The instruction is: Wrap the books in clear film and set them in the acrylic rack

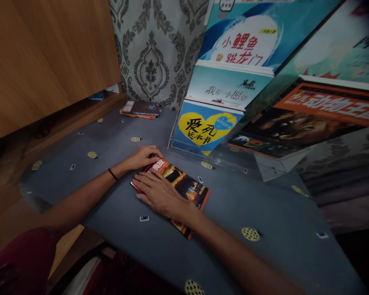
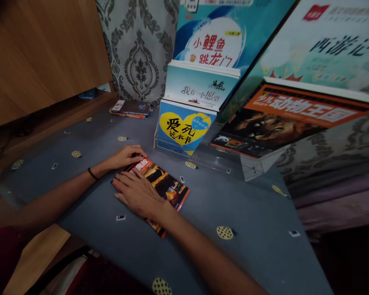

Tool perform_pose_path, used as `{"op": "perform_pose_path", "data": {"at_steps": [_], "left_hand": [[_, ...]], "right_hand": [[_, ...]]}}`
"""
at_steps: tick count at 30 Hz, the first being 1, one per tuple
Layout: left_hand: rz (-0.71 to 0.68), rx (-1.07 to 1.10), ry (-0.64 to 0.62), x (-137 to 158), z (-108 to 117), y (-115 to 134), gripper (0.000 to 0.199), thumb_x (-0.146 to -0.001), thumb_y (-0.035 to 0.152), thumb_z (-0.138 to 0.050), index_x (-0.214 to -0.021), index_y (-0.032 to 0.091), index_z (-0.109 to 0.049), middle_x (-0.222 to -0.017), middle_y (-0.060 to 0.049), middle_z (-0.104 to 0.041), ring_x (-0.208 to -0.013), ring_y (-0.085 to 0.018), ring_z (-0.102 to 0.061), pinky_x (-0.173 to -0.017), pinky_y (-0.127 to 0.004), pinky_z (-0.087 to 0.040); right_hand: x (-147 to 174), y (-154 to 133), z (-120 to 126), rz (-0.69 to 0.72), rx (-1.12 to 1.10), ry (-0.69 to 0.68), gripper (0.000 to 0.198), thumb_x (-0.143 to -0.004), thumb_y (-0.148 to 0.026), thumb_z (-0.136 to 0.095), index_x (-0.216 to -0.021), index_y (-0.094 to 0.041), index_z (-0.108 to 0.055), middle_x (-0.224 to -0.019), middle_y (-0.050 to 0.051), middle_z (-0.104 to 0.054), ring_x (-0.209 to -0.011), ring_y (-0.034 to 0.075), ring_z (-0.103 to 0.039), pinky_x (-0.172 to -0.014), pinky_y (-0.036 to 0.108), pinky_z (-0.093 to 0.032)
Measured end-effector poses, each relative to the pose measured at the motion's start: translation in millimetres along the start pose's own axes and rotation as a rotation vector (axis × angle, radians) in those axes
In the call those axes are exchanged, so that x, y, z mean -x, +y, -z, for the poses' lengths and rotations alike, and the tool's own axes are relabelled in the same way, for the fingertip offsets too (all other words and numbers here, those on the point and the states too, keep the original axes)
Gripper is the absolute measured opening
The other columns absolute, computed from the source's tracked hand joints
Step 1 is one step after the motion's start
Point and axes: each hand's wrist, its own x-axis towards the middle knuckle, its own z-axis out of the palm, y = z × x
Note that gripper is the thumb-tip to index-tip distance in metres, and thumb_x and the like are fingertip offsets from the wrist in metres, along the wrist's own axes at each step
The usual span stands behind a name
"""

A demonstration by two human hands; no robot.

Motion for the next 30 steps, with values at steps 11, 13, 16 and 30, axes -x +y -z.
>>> {"op": "perform_pose_path", "data": {"at_steps": [11,13,16,30], "left_hand": [[-0.018,0.135,0.003,0,1,-7,0.030,-0.094,0.034,-0.054,-0.102,0.015,-0.075,-0.096,-0.007,-0.070,-0.084,-0.017,-0.062,-0.080,-0.029,-0.048],[-0.012,0.173,0.011,1,1,-8,0.031,-0.094,0.036,-0.054,-0.101,0.014,-0.075,-0.097,-0.007,-0.071,-0.086,-0.017,-0.064,-0.083,-0.030,-0.049],[0.022,0.223,0.014,2,1,-7,0.036,-0.094,0.041,-0.053,-0.102,0.013,-0.074,-0.099,-0.008,-0.072,-0.088,-0.018,-0.065,-0.083,-0.029,-0.050],[0.105,0.297,0.052,2,2,-8,0.046,-0.092,0.053,-0.052,-0.107,0.014,-0.070,-0.077,-0.002,-0.066,-0.067,-0.012,-0.057,-0.057,-0.021,-0.044]], "right_hand": [[0,-2,6,-0.087,0.030,0.040,0.045,-0.102,-0.043,-0.049,-0.137,-0.016,-0.057,-0.140,0.016,-0.061,-0.138,0.027,-0.049,-0.119,0.051,-0.032],[0,-3,6,-0.092,0.021,0.032,0.045,-0.102,-0.042,-0.049,-0.138,-0.016,-0.057,-0.141,0.015,-0.060,-0.138,0.026,-0.048,-0.120,0.050,-0.031],[0,-4,7,-0.141,0.008,0.042,0.049,-0.102,-0.043,-0.049,-0.141,-0.014,-0.054,-0.145,0.016,-0.057,-0.141,0.027,-0.046,-0.122,0.052,-0.027],[0,4,12,-0.309,0.059,0.106,0.049,-0.100,-0.039,-0.054,-0.140,-0.010,-0.055,-0.149,0.022,-0.051,-0.143,0.030,-0.042,-0.119,0.052,-0.032]]}}
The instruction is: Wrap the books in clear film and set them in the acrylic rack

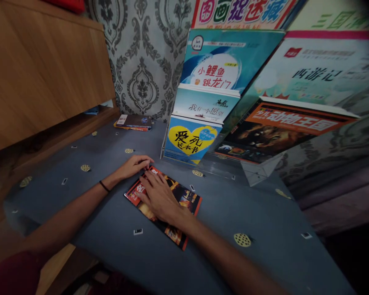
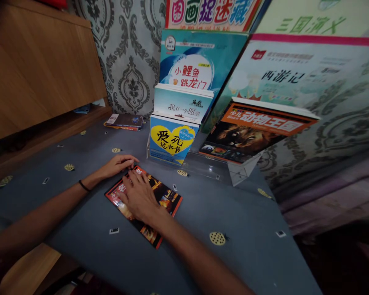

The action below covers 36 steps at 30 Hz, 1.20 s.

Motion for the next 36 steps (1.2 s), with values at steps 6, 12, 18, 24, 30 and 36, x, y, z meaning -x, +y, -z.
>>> {"op": "perform_pose_path", "data": {"at_steps": [6,12,18,24,30,36], "left_hand": [[0.022,0.065,0.061,-2,-2,-4,0.048,-0.093,0.055,-0.052,-0.111,0.013,-0.065,-0.077,-0.002,-0.062,-0.064,-0.011,-0.056,-0.049,-0.018,-0.040],[0.017,0.049,0.077,-2,-3,-8,0.045,-0.093,0.053,-0.051,-0.109,0.013,-0.065,-0.080,-0.003,-0.063,-0.067,-0.012,-0.058,-0.048,-0.018,-0.041],[0.004,-0.003,0.077,-1,-3,-6,0.047,-0.094,0.055,-0.049,-0.110,0.013,-0.065,-0.082,-0.004,-0.064,-0.069,-0.013,-0.059,-0.050,-0.019,-0.042],[-0.047,-0.109,0.070,1,-3,-2,0.047,-0.096,0.053,-0.044,-0.110,0.014,-0.066,-0.081,-0.003,-0.067,-0.069,-0.014,-0.060,-0.059,-0.023,-0.047],[-0.108,-0.228,0.053,3,-3,2,0.040,-0.097,0.044,-0.044,-0.094,0.015,-0.072,-0.092,-0.006,-0.071,-0.085,-0.018,-0.064,-0.082,-0.030,-0.049],[-0.147,-0.328,0.025,5,-4,12,0.037,-0.099,0.037,-0.042,-0.095,0.016,-0.072,-0.090,-0.005,-0.069,-0.085,-0.018,-0.062,-0.083,-0.031,-0.047]], "right_hand": [[-6,5,1,-0.015,0.035,-0.012,0.043,-0.102,-0.036,-0.050,-0.136,-0.013,-0.058,-0.142,0.018,-0.058,-0.135,0.031,-0.049,-0.113,0.053,-0.038],[-6,11,-1,-0.091,0.050,0.003,0.055,-0.101,-0.047,-0.046,-0.142,-0.011,-0.052,-0.153,0.023,-0.045,-0.144,0.035,-0.036,-0.114,0.055,-0.032],[-7,15,4,-0.090,0.027,-0.007,0.053,-0.098,-0.050,-0.054,-0.139,-0.017,-0.056,-0.147,0.019,-0.051,-0.136,0.033,-0.042,-0.111,0.054,-0.035],[-8,32,10,-0.051,-0.107,-0.019,0.052,-0.098,-0.042,-0.055,-0.143,-0.015,-0.051,-0.147,0.018,-0.053,-0.137,0.029,-0.045,-0.111,0.050,-0.037],[23,39,18,-0.078,-0.056,-0.040,0.048,-0.098,-0.031,-0.054,-0.143,-0.013,-0.051,-0.151,0.018,-0.050,-0.143,0.030,-0.043,-0.117,0.056,-0.032],[44,40,21,-0.085,-0.023,-0.062,0.048,-0.100,-0.029,-0.050,-0.146,-0.016,-0.049,-0.153,0.018,-0.048,-0.147,0.029,-0.038,-0.117,0.060,-0.032]]}}
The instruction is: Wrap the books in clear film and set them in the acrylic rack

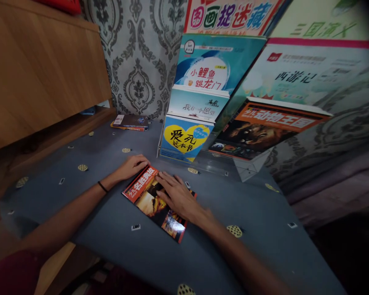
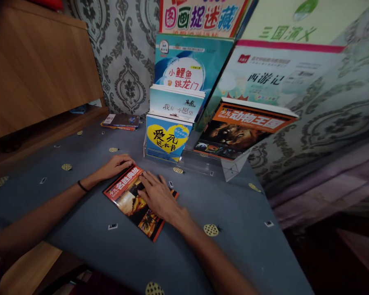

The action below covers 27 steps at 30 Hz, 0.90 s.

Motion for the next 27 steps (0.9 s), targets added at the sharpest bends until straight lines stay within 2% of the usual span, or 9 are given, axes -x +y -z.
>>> {"op": "perform_pose_path", "data": {"at_steps": [3,8,10,15,21,27], "left_hand": [[-0.043,-0.108,-0.029,3,2,10,0.037,-0.101,0.036,-0.040,-0.095,0.017,-0.071,-0.089,-0.005,-0.066,-0.085,-0.018,-0.060,-0.083,-0.031,-0.046],[-0.107,-0.569,-0.075,11,-1,33,0.036,-0.104,0.033,-0.037,-0.099,0.017,-0.069,-0.098,-0.008,-0.063,-0.093,-0.020,-0.058,-0.081,-0.033,-0.049],[-0.125,-0.679,-0.107,14,-6,41,0.037,-0.105,0.031,-0.036,-0.098,0.016,-0.068,-0.098,-0.009,-0.063,-0.095,-0.022,-0.058,-0.083,-0.036,-0.051],[-0.257,-0.621,-0.166,15,-22,54,0.035,-0.107,0.030,-0.033,-0.119,0.016,-0.063,-0.109,-0.008,-0.066,-0.103,-0.021,-0.060,-0.093,-0.036,-0.052],[-0.231,-0.707,-0.153,15,-31,61,0.036,-0.106,0.032,-0.033,-0.121,0.014,-0.062,-0.112,-0.010,-0.065,-0.103,-0.024,-0.059,-0.090,-0.041,-0.055],[-0.219,-0.682,-0.126,16,-35,67,0.037,-0.105,0.036,-0.038,-0.133,0.021,-0.057,-0.122,-0.010,-0.062,-0.110,-0.025,-0.056,-0.090,-0.041,-0.055]], "right_hand": [[6,1,2,0.002,0.020,0.022,0.046,-0.100,-0.032,-0.050,-0.144,-0.018,-0.051,-0.151,0.017,-0.050,-0.144,0.030,-0.042,-0.116,0.062,-0.033],[33,10,-1,-0.010,0.066,0.095,0.042,-0.100,-0.032,-0.049,-0.140,-0.020,-0.056,-0.147,0.016,-0.055,-0.141,0.030,-0.048,-0.114,0.064,-0.035],[46,15,-4,-0.025,0.076,0.138,0.041,-0.101,-0.030,-0.048,-0.140,-0.021,-0.055,-0.147,0.015,-0.055,-0.141,0.029,-0.047,-0.115,0.062,-0.036],[58,22,-8,-0.040,0.053,0.198,0.040,-0.101,-0.029,-0.047,-0.139,-0.018,-0.056,-0.147,0.015,-0.055,-0.141,0.028,-0.047,-0.116,0.058,-0.037],[57,27,-10,-0.050,-0.070,0.262,0.038,-0.100,-0.029,-0.049,-0.136,-0.020,-0.058,-0.145,0.014,-0.058,-0.138,0.027,-0.050,-0.116,0.058,-0.037],[60,28,-6,-0.153,-0.240,0.398,0.035,-0.102,-0.029,-0.044,-0.130,-0.019,-0.062,-0.132,0.013,-0.066,-0.125,0.025,-0.060,-0.107,0.052,-0.048]]}}
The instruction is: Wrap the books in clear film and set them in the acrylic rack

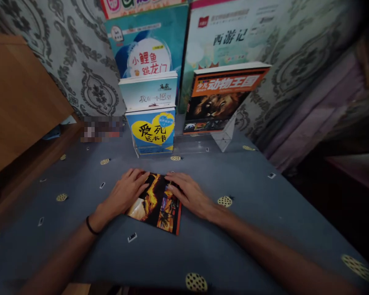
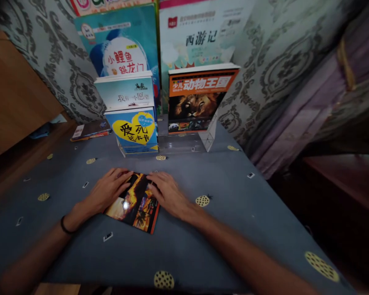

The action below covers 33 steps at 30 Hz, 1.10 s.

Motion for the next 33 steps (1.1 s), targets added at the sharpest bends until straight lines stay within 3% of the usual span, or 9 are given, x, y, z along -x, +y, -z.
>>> {"op": "perform_pose_path", "data": {"at_steps": [8,16,23,29,33], "left_hand": [[0.000,-0.042,0.002,-6,-3,13,0.039,-0.105,0.038,-0.039,-0.127,0.015,-0.060,-0.121,-0.013,-0.062,-0.108,-0.026,-0.057,-0.095,-0.044,-0.051],[-0.019,-0.113,-0.041,-12,0,22,0.039,-0.103,0.039,-0.043,-0.134,0.022,-0.059,-0.113,-0.011,-0.062,-0.102,-0.028,-0.056,-0.089,-0.045,-0.051],[-0.090,-0.063,-0.011,-19,-2,33,0.036,-0.104,0.037,-0.042,-0.122,0.013,-0.061,-0.114,-0.013,-0.061,-0.103,-0.025,-0.058,-0.092,-0.040,-0.049],[-0.111,-0.201,-0.099,-24,7,44,0.041,-0.103,0.043,-0.043,-0.138,0.024,-0.055,-0.108,-0.010,-0.061,-0.096,-0.025,-0.058,-0.083,-0.038,-0.050],[-0.121,-0.154,-0.104,-28,7,49,0.039,-0.104,0.041,-0.041,-0.133,0.021,-0.058,-0.110,-0.010,-0.060,-0.100,-0.026,-0.057,-0.087,-0.039,-0.049]], "right_hand": [[-7,-7,10,-0.084,-0.120,0.029,0.034,-0.102,-0.027,-0.041,-0.121,-0.019,-0.068,-0.114,0.011,-0.073,-0.109,0.024,-0.064,-0.098,0.045,-0.052],[-7,0,9,-0.195,-0.180,0.092,0.034,-0.103,-0.032,-0.040,-0.123,-0.022,-0.066,-0.113,0.009,-0.072,-0.106,0.022,-0.066,-0.096,0.041,-0.051],[-7,1,9,-0.236,-0.181,0.135,0.035,-0.103,-0.033,-0.039,-0.118,-0.018,-0.068,-0.110,0.011,-0.072,-0.106,0.023,-0.066,-0.096,0.040,-0.050],[-6,2,11,-0.277,-0.171,0.178,0.033,-0.103,-0.033,-0.040,-0.118,-0.022,-0.067,-0.111,0.008,-0.073,-0.106,0.023,-0.066,-0.097,0.040,-0.049],[-6,3,10,-0.282,-0.208,0.205,0.033,-0.103,-0.032,-0.040,-0.118,-0.021,-0.067,-0.105,0.007,-0.075,-0.104,0.022,-0.067,-0.095,0.040,-0.049]]}}
